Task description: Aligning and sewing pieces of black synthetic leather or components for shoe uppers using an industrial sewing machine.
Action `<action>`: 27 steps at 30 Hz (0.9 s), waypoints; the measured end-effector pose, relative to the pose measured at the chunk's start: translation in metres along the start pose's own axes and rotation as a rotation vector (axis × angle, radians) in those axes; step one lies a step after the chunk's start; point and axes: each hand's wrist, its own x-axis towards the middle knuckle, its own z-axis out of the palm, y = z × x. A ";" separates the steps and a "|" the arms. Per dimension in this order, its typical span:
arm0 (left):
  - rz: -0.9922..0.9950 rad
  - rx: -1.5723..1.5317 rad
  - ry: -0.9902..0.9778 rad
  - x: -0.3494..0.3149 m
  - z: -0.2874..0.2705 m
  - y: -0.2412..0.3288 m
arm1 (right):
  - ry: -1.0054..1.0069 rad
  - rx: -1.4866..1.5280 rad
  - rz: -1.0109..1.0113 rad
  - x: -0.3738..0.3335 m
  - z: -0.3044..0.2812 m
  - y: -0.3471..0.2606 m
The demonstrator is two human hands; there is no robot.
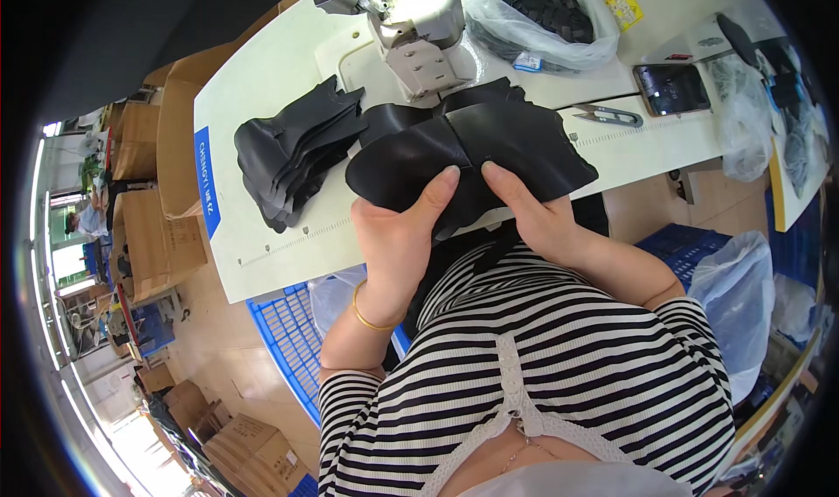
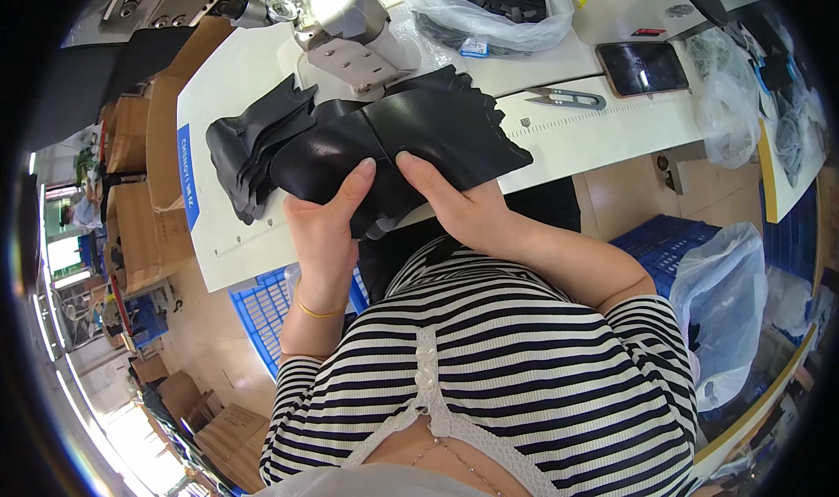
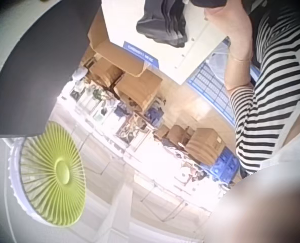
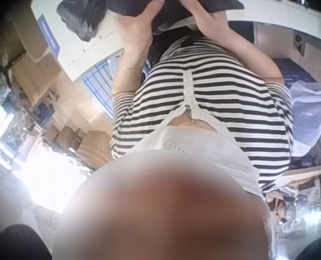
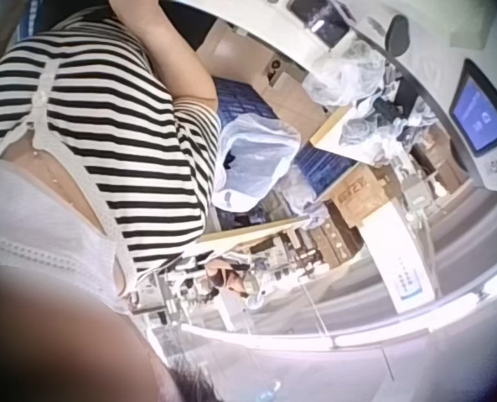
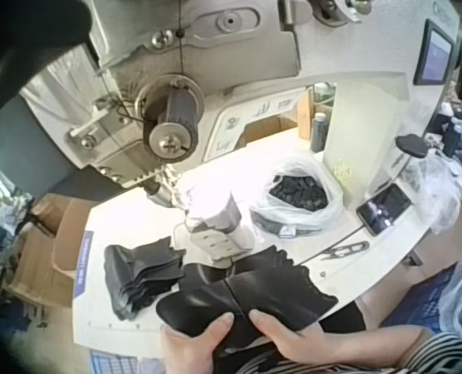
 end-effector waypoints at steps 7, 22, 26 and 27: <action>0.118 0.002 -0.031 0.000 0.002 -0.006 | 0.022 -0.042 -0.106 -0.002 0.004 0.005; -0.010 -0.116 -0.097 0.005 0.007 0.002 | 0.116 0.058 -0.036 -0.003 0.007 0.002; -0.028 -0.164 -0.096 0.009 0.008 0.002 | 0.112 0.019 -0.043 -0.001 0.006 0.002; -0.044 -0.182 -0.090 0.009 0.008 0.002 | 0.114 0.001 -0.048 -0.001 0.005 0.002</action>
